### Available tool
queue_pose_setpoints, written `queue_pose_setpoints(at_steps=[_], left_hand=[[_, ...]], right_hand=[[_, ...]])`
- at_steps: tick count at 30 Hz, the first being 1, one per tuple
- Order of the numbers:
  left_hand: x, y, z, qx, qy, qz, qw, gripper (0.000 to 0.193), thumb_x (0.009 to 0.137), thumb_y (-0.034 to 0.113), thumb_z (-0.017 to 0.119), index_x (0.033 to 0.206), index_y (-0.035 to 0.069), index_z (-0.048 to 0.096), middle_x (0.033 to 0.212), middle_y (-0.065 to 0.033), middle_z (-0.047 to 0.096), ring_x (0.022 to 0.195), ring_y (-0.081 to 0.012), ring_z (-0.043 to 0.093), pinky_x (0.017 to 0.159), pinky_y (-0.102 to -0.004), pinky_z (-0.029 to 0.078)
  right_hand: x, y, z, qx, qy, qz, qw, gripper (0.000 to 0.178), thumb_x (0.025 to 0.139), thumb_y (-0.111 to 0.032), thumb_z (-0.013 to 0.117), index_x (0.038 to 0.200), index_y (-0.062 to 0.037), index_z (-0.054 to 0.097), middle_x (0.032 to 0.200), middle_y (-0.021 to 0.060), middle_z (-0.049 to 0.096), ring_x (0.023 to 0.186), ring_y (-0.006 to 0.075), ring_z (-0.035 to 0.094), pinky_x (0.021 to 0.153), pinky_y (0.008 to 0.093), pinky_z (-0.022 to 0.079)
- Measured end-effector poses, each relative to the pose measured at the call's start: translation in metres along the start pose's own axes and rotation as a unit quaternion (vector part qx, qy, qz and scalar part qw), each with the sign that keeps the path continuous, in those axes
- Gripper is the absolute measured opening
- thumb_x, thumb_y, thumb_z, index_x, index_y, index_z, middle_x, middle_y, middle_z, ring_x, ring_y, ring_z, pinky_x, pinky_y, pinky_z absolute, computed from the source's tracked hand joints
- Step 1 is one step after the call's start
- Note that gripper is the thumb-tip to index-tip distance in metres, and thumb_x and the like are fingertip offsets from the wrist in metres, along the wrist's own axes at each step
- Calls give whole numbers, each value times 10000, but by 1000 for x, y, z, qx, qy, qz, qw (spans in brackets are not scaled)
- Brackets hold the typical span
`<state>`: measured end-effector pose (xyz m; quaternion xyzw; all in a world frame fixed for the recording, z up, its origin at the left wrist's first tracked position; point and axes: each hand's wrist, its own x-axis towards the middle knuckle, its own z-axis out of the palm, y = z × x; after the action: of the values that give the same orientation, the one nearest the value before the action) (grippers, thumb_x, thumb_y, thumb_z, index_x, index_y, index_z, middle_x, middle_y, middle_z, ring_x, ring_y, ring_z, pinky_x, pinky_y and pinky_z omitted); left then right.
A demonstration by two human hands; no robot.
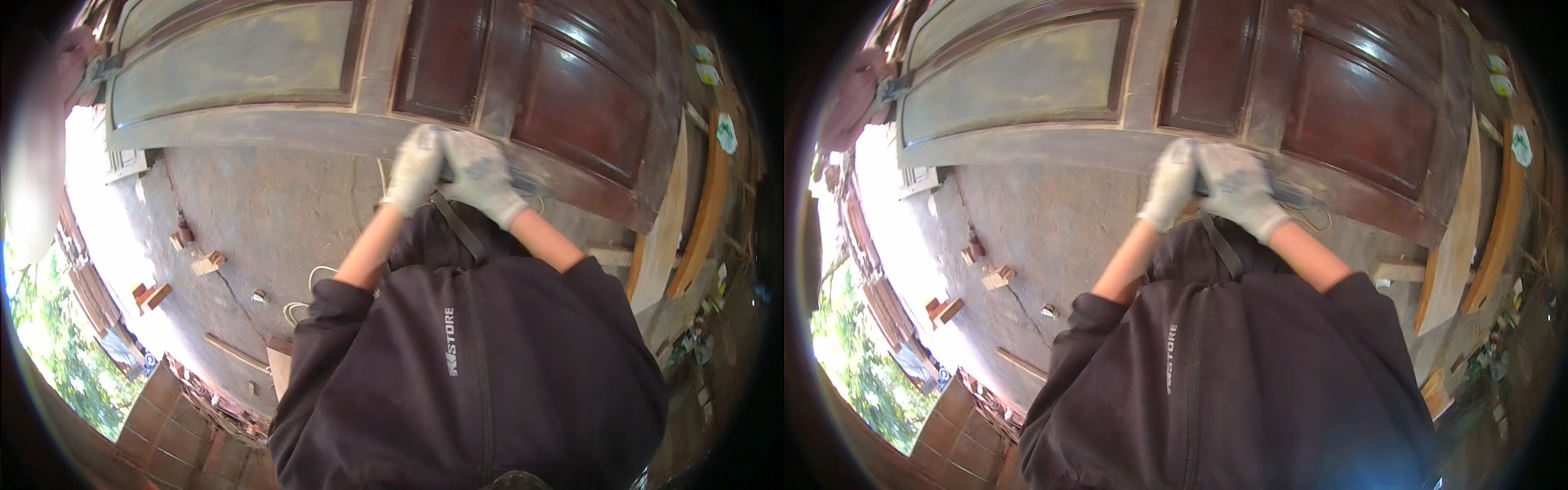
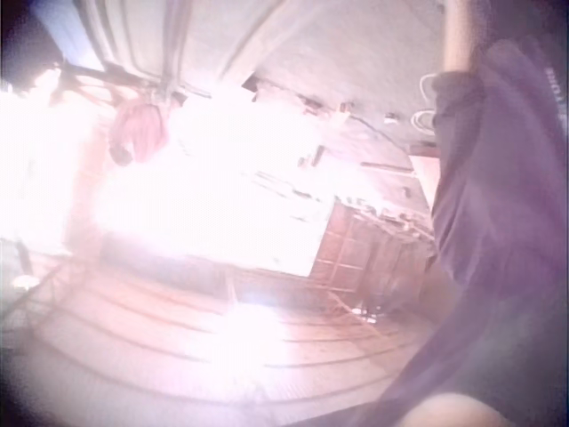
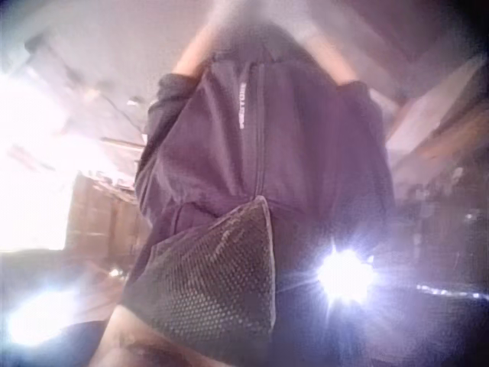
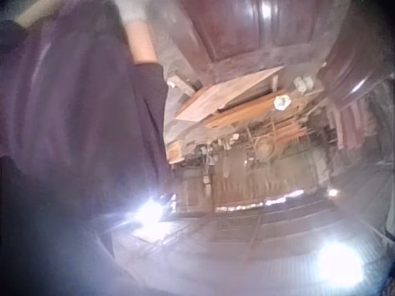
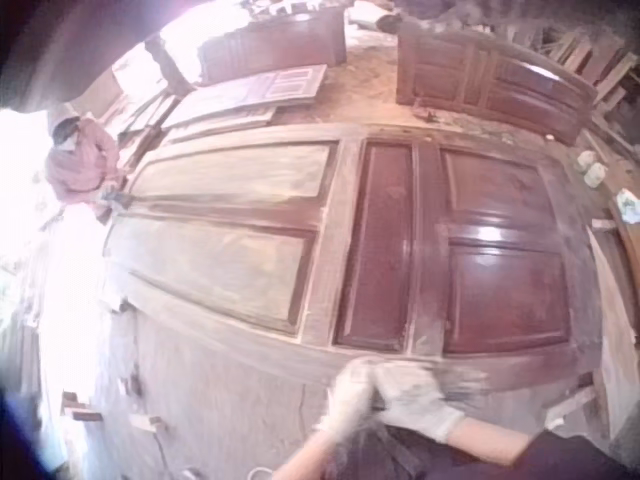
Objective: The person uses an electric sander to smooth the surface of a large wooden door. They move the sander across different panels and edges of the door, maintaining steady pressure and coverage.
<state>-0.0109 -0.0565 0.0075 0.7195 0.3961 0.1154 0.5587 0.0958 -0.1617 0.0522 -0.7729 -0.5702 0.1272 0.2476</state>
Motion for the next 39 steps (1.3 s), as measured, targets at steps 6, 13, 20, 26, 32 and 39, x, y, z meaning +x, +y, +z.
queue_pose_setpoints(at_steps=[6, 13, 20, 26, 32, 39], left_hand=[[44, -96, -170, -215, 91, -141, 962, 275, 1066, 310, 464, 965, 111, 624, 865, -7, 623, 747, -112, 596, 640, -302, 513], [62, -121, -207, -275, 67, -227, 932, 396, 1055, 338, 458, 1170, 8, 645, 1164, -129, 707, 985, -249, 694, 845, -382, 570], [42, -73, -54, -260, -7, -165, 951, 264, 1048, 330, 520, 1026, 97, 644, 989, 1, 640, 900, -127, 611, 818, -319, 526], [23, -38, 101, -116, -74, -40, 990, 357, 1076, 269, 480, 1226, -23, 619, 1176, -92, 648, 1075, -162, 600, 976, -322, 486], [-10, 103, 251, 59, -217, 28, 974, 504, 1013, 374, 571, 1368, 16, 554, 1305, -190, 626, 1245, -329, 583, 1069, -413, 439], [-54, 75, 258, 10, -432, 119, 894, 697, 884, 189, 763, 1453, -43, 434, 1405, -232, 527, 1275, -322, 547, 1054, -423, 467]], right_hand=[[109, -96, 80, -21, -19, -73, 997, 227, 820, -200, 667, 1001, -65, 641, 966, 105, 689, 911, 250, 675, 752, 413, 525], [119, -107, 112, -28, -30, -53, 998, 422, 848, -316, 682, 1175, -55, 627, 1000, 83, 670, 934, 250, 652, 721, 409, 525], [16, -10, 33, -20, 4, 15, 1000, 486, 763, -340, 761, 1143, -75, 612, 1052, 81, 679, 939, 264, 664, 775, 420, 530], [-91, 74, -39, 10, 93, 82, 992, 655, 725, -410, 794, 1243, -81, 566, 1179, 88, 627, 1126, 267, 605, 951, 420, 473], [-194, 151, -98, -48, 159, 286, 944, 520, 812, -399, 718, 1227, -119, 579, 1125, 87, 665, 1060, 280, 655, 923, 431, 516], [-216, 183, -168, -18, 238, 541, 806, 669, 799, -487, 708, 1378, -185, 560, 1229, 206, 613, 1122, 393, 629, 970, 472, 511]])
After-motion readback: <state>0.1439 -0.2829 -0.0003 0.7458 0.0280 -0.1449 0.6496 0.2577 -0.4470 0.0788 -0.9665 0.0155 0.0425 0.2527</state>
